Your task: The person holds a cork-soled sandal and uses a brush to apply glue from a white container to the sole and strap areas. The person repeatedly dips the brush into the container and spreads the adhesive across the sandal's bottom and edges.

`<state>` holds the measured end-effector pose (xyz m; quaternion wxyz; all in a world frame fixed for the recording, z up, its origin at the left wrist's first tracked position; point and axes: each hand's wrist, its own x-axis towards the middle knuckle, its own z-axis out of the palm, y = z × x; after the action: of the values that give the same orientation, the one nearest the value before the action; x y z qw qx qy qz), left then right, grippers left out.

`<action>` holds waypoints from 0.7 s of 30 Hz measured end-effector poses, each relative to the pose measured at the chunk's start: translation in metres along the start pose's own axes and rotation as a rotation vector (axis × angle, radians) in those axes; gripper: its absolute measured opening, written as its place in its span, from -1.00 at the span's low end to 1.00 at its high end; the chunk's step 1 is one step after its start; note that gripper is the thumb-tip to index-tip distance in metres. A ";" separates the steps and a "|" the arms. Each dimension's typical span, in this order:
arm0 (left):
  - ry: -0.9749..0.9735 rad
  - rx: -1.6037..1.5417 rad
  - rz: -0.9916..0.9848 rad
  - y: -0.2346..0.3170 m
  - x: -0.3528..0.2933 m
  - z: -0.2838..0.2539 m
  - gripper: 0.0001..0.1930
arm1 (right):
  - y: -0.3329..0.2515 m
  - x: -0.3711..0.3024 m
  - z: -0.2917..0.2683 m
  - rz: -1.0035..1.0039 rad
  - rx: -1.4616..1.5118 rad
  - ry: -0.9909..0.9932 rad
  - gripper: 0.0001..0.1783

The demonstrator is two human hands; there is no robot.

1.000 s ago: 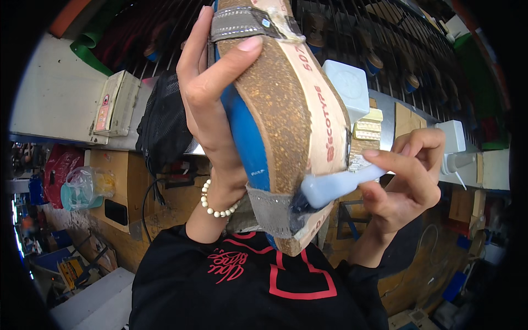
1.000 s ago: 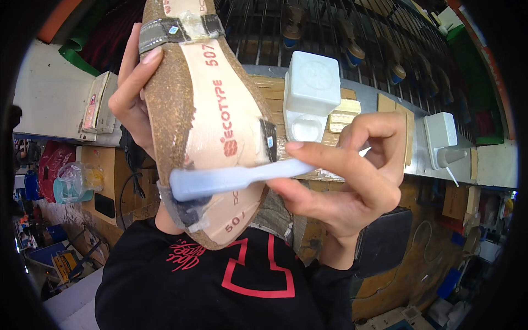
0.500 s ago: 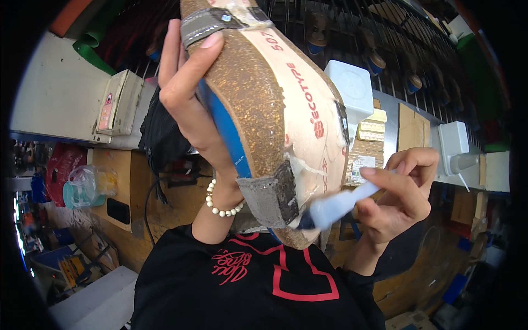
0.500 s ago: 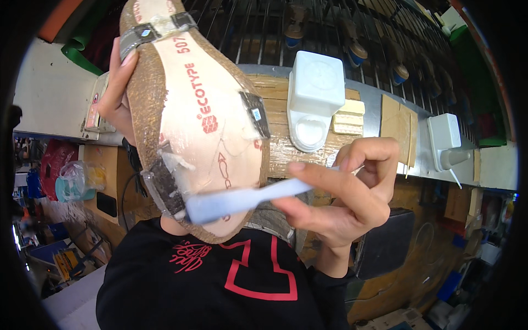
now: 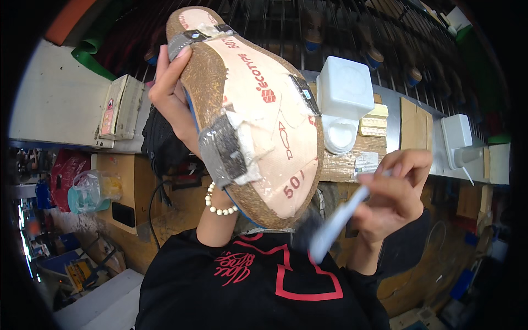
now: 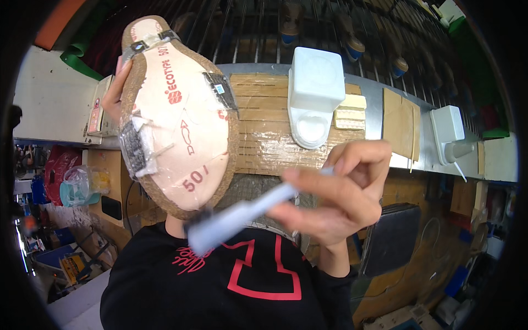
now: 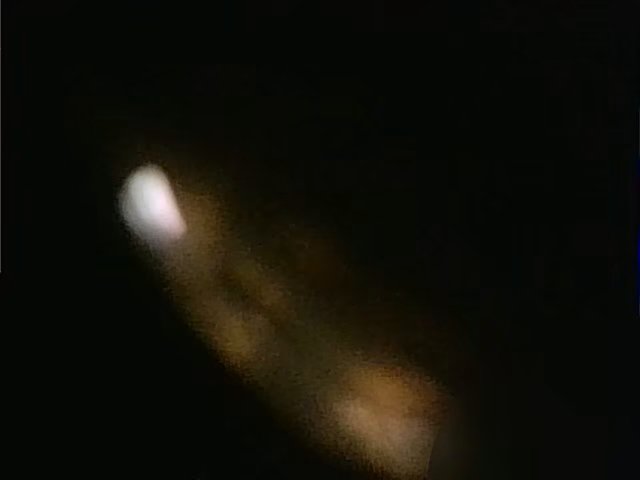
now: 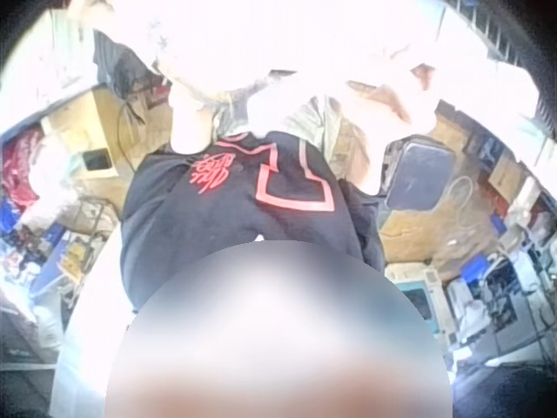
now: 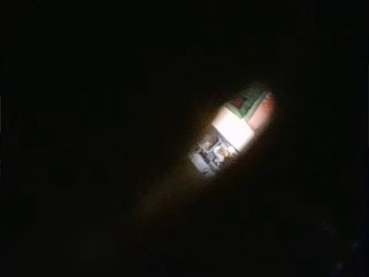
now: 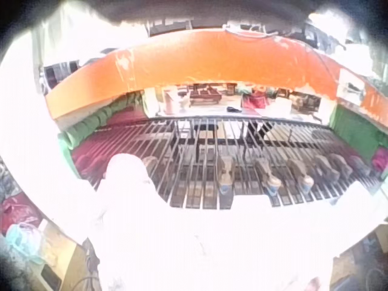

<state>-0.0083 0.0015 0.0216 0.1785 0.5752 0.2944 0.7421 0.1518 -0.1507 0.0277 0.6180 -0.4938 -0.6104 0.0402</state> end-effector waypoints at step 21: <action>-0.304 -0.481 -0.428 -0.026 -0.007 -0.001 -0.45 | 0.014 0.005 -0.018 -0.025 -0.012 -0.061 -0.49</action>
<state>-0.0091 0.0173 -0.0007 0.5021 0.5459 0.1950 0.6418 0.1745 -0.1505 0.0259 0.5968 -0.4881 -0.6353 0.0439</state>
